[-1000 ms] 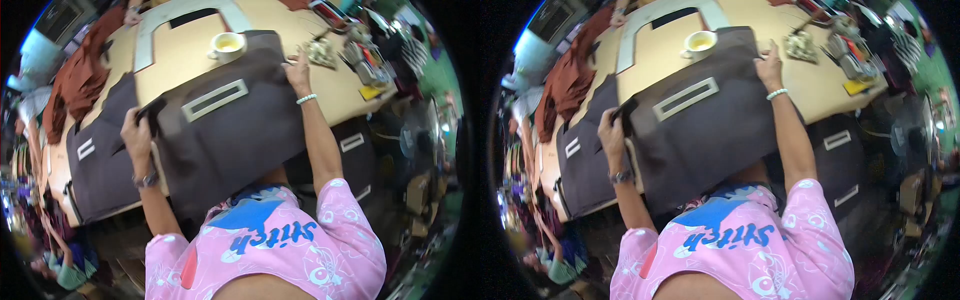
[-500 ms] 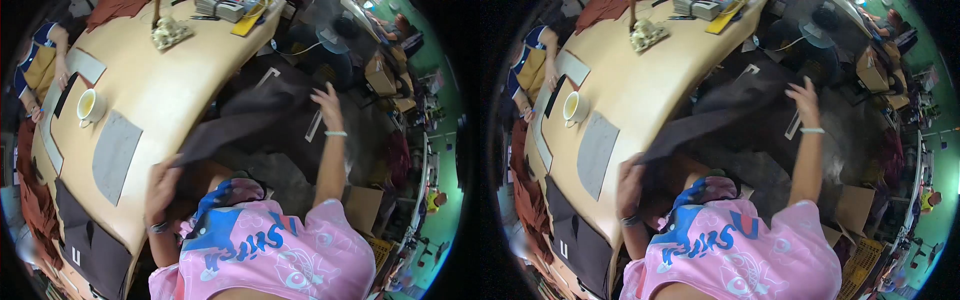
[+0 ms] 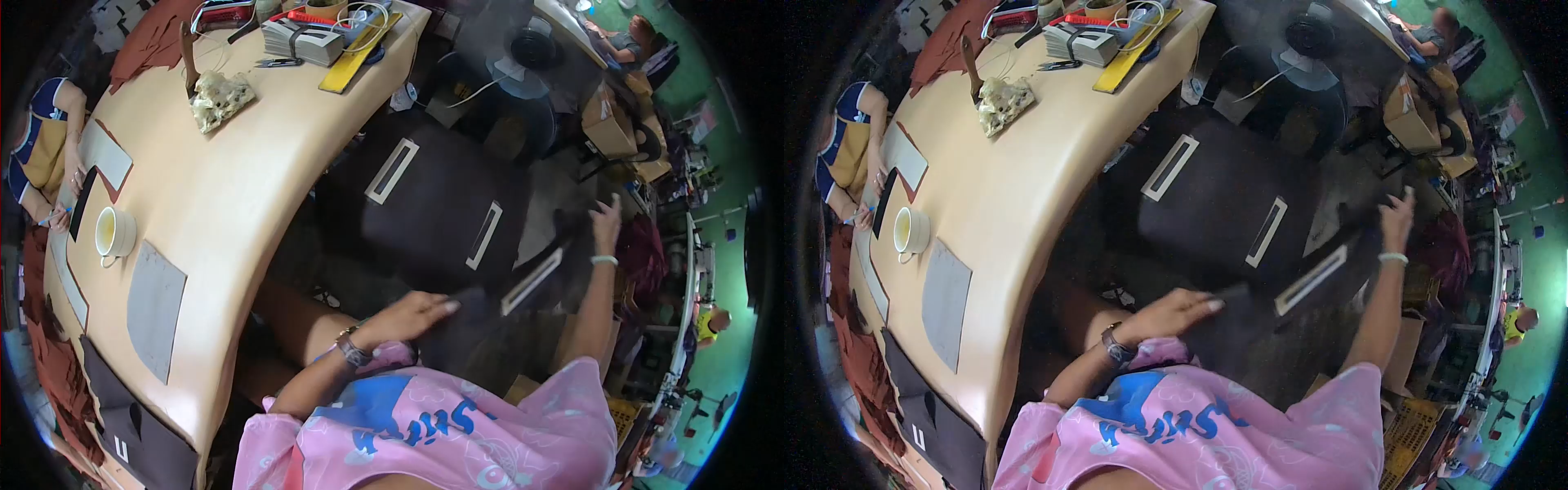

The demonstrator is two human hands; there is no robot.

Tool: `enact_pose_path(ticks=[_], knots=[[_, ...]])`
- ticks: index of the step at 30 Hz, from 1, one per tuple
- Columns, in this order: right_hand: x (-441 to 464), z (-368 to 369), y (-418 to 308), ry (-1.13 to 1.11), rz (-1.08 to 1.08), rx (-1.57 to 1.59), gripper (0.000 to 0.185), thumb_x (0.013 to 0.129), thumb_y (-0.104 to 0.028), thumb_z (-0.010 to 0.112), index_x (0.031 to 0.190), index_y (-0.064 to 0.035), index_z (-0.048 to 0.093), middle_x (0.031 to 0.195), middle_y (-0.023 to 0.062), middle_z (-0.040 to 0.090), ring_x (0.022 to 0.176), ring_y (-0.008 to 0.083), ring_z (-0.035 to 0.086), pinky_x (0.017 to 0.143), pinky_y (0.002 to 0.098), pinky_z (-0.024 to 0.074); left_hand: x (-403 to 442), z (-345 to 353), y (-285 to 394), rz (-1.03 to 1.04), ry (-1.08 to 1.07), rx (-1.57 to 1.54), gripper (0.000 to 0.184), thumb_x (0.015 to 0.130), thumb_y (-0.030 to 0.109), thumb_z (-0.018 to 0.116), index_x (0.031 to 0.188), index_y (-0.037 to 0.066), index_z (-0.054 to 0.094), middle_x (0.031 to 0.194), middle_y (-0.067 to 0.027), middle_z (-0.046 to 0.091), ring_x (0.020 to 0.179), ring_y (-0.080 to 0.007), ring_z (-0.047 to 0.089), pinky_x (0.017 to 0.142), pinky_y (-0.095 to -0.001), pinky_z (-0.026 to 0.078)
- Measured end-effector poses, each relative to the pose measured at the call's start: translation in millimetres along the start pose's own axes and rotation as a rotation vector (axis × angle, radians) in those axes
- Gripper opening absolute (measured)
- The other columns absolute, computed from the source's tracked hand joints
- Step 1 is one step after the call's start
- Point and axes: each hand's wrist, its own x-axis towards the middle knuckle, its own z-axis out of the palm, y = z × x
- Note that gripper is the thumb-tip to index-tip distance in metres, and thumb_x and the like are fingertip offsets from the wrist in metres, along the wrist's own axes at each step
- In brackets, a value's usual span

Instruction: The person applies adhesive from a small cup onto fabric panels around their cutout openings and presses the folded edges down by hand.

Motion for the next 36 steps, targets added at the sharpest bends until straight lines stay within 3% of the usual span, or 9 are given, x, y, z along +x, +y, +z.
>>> enact_pose_path(ticks=[3, 4, 7, 12, 19, 22, 26, 32, 36], knots=[[4.2, 91.3, -49.0, -0.069, -0.092, 0.131, 0.069, 0.07, 0.004, 0.056, 0.134, -0.0002, 0.032, 0.11, 0.0195, 0.059, 0.105, 0.0337, 0.056, 0.091, 0.0383, 0.042, -2.4, -31.0, -40.1, -0.176, 0.242, -0.028, 0.032, 0.095, 0.024, 0.048, 0.112, -0.001, 0.056, 0.083, 0.0053, 0.058, 0.07, -0.0055, 0.048, 0.063, -0.0267, 0.043], [4.5, 114.4, -67.9, -0.078, -0.107, 0.157, 0.068, 0.07, 0.005, 0.055, 0.134, -0.0005, 0.032, 0.11, 0.0192, 0.06, 0.105, 0.0336, 0.056, 0.09, 0.0384, 0.042, -5.7, -39.8, -46.9, -0.327, 0.296, -0.078, 0.03, 0.094, 0.022, 0.049, 0.111, -0.001, 0.057, 0.088, 0.0032, 0.061, 0.076, -0.0048, 0.052, 0.07, -0.0208, 0.043], [9.3, 171.0, -114.1, -0.122, -0.152, 0.218, 0.068, 0.07, 0.007, 0.052, 0.134, -0.0018, 0.033, 0.114, 0.0191, 0.057, 0.104, 0.0323, 0.056, 0.09, 0.0381, 0.0417, -12.6, -50.8, -53.6, -0.287, 0.5, -0.342, 0.029, 0.093, 0.02, 0.051, 0.112, -0.002, 0.057, 0.093, 0.0012, 0.063, 0.082, -0.0051, 0.057, 0.074, -0.0195, 0.045], [27.9, 231.4, -169.4, -0.048, -0.46, 0.319, 0.071, 0.072, 0.01, 0.051, 0.137, -0.0086, 0.029, 0.118, 0.0167, 0.05, 0.102, 0.0334, 0.054, 0.088, 0.0405, 0.0429, -14.9, -77.4, -46.9, -0.36, 0.546, -0.547, 0.036, 0.09, 0.023, 0.053, 0.115, -0.001, 0.055, 0.101, -0.0003, 0.061, 0.087, -0.0089, 0.058, 0.077, -0.0207, 0.045], [33.5, 260.8, -195.5, -0.233, -0.431, 0.066, 0.068, 0.076, 0.007, 0.052, 0.137, -0.0091, 0.028, 0.121, 0.0187, 0.045, 0.105, 0.0362, 0.052, 0.089, 0.0451, 0.0415, -6.5, -102.7, -70.6, -0.386, 0.622, -0.649, 0.035, 0.089, 0.022, 0.051, 0.116, 0.0, 0.055, 0.102, -0.0022, 0.062, 0.086, -0.0101, 0.059, 0.079, -0.0228, 0.047], [22.3, 279.1, -184.3, -0.156, -0.407, -0.049, 0.067, 0.078, 0.004, 0.053, 0.138, -0.0089, 0.027, 0.131, 0.0181, 0.037, 0.115, 0.0369, 0.044, 0.096, 0.0507, 0.0339, -3.6, -103.9, -105.3, -0.423, 0.714, -0.481, 0.041, 0.088, 0.024, 0.052, 0.119, -0.003, 0.051, 0.107, -0.0102, 0.062, 0.096, -0.0189, 0.06, 0.086, -0.0288, 0.046], [-8.6, 270.5, -230.3, -0.139, -0.481, 0.009, 0.067, 0.079, -0.003, 0.055, 0.139, -0.0061, 0.026, 0.138, 0.0195, 0.03, 0.125, 0.0364, 0.034, 0.101, 0.0478, 0.0279, -14.6, -90.6, -77.0, -0.438, 0.816, 0.267, 0.051, 0.086, 0.028, 0.052, 0.125, -0.003, 0.044, 0.118, -0.0266, 0.052, 0.116, -0.0373, 0.047, 0.098, -0.0387, 0.037], [-75.3, 216.8, -378.1, -0.092, -0.872, 0.583, 0.059, 0.08, -0.006, 0.056, 0.134, 0.0028, 0.033, 0.135, 0.0211, 0.037, 0.125, 0.0372, 0.034, 0.102, 0.0445, 0.0288, -27.0, -124.2, 34.5, 0.163, 0.954, 0.931, 0.052, 0.079, 0.013, 0.064, 0.125, 0.001, 0.044, 0.126, -0.0224, 0.046, 0.117, -0.0365, 0.045, 0.098, -0.0419, 0.038], [-104.5, 193.7, -469.8, -0.265, -1.058, 0.86, 0.059, 0.076, 0.001, 0.052, 0.132, 0.005, 0.034, 0.131, 0.0225, 0.041, 0.121, 0.0372, 0.039, 0.102, 0.0402, 0.0314, -28.1, -209.8, 71.0, 0.316, 1.357, 0.968, 0.056, 0.077, 0.008, 0.065, 0.127, -0.001, 0.042, 0.126, -0.0213, 0.047, 0.117, -0.0359, 0.046, 0.099, -0.0395, 0.037]])
